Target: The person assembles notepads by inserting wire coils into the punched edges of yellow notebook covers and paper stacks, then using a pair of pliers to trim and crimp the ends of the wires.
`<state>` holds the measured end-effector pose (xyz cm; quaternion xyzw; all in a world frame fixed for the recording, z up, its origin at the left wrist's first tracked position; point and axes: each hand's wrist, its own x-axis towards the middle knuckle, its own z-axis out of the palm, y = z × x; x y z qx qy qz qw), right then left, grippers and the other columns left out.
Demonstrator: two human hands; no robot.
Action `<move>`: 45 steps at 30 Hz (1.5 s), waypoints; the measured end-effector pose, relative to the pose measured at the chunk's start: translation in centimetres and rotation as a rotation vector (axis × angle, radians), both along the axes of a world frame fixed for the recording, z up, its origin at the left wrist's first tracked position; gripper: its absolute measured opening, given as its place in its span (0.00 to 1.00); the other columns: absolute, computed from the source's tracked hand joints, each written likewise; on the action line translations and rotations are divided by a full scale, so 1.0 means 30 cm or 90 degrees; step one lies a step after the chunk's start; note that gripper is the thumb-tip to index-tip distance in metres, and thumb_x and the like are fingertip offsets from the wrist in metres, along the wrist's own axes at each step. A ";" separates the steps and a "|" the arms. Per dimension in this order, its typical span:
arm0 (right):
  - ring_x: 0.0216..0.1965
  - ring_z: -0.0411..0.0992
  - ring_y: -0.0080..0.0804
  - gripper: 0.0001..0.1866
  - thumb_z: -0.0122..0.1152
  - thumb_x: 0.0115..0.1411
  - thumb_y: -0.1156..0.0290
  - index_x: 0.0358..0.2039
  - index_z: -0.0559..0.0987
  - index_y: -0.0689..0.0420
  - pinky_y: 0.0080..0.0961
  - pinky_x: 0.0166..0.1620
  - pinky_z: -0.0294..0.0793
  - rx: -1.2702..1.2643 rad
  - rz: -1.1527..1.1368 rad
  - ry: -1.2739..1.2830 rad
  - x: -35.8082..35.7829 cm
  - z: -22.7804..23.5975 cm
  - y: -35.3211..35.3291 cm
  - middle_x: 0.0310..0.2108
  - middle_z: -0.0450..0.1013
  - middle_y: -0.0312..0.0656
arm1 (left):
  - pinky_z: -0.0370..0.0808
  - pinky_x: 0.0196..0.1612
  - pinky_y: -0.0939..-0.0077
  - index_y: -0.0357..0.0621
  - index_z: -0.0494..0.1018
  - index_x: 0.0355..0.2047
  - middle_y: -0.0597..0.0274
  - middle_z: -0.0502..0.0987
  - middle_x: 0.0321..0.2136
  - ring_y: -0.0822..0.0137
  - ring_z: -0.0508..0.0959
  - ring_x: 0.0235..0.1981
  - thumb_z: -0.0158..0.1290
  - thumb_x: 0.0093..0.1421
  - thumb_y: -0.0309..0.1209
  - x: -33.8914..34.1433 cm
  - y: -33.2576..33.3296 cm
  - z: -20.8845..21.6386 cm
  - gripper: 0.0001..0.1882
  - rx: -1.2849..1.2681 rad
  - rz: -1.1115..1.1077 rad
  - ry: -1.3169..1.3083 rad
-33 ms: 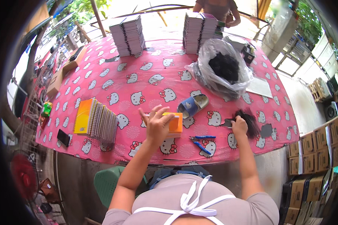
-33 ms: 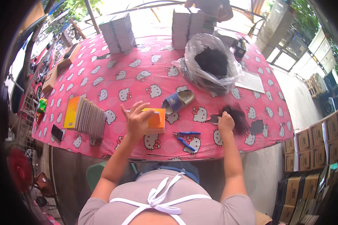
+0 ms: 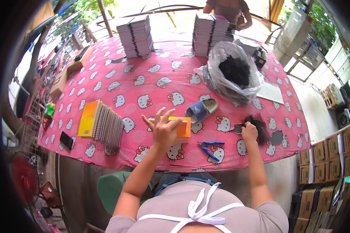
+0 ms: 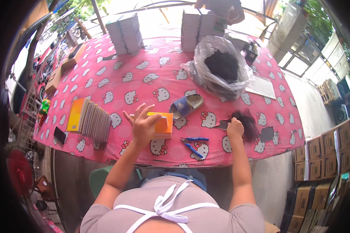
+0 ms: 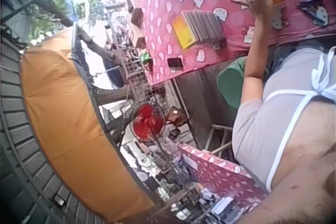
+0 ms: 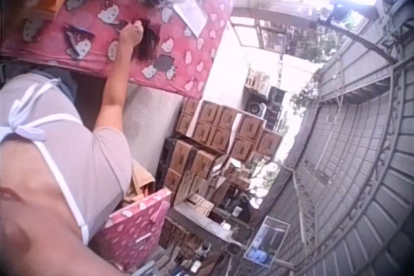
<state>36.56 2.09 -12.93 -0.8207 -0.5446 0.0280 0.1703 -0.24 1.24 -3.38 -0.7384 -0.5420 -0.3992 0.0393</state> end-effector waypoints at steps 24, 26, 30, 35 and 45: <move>0.31 0.70 0.22 0.12 0.60 0.55 0.79 0.41 0.79 0.58 0.21 0.34 0.70 -0.044 0.570 0.523 -0.611 0.350 0.074 0.29 0.72 0.38 | 0.50 0.53 0.54 0.51 0.80 0.33 0.72 0.79 0.31 0.70 0.72 0.39 0.61 0.51 0.39 -0.048 -0.018 -0.054 0.11 -0.081 0.002 -0.098; 0.31 0.71 0.28 0.14 0.60 0.56 0.76 0.45 0.77 0.56 0.24 0.35 0.71 -0.162 0.447 0.623 -0.635 0.387 0.053 0.30 0.72 0.41 | 0.50 0.53 0.55 0.51 0.80 0.32 0.72 0.79 0.32 0.70 0.72 0.40 0.61 0.50 0.40 -0.054 -0.022 -0.061 0.11 -0.081 0.004 -0.108; 0.32 0.72 0.41 0.12 0.59 0.57 0.70 0.42 0.75 0.57 0.32 0.36 0.72 0.141 0.591 0.256 -0.662 0.354 0.025 0.32 0.72 0.45 | 0.51 0.53 0.56 0.51 0.80 0.31 0.70 0.79 0.33 0.70 0.72 0.41 0.62 0.50 0.41 -0.055 -0.017 -0.052 0.11 -0.088 -0.002 -0.116; 0.30 0.72 0.38 0.08 0.60 0.55 0.74 0.36 0.77 0.59 0.30 0.34 0.72 0.066 0.597 0.370 -0.644 0.328 0.048 0.30 0.71 0.44 | 0.49 0.55 0.52 0.50 0.80 0.30 0.70 0.78 0.31 0.68 0.72 0.42 0.62 0.49 0.41 -0.055 -0.015 -0.051 0.12 -0.103 -0.004 -0.118; 0.28 0.72 0.31 0.10 0.67 0.47 0.77 0.31 0.76 0.60 0.26 0.31 0.70 0.070 0.576 0.450 -0.651 0.334 0.043 0.28 0.71 0.40 | 0.45 0.57 0.43 0.50 0.80 0.31 0.70 0.78 0.33 0.68 0.71 0.44 0.61 0.48 0.46 -0.050 -0.007 -0.054 0.15 -0.147 -0.010 -0.149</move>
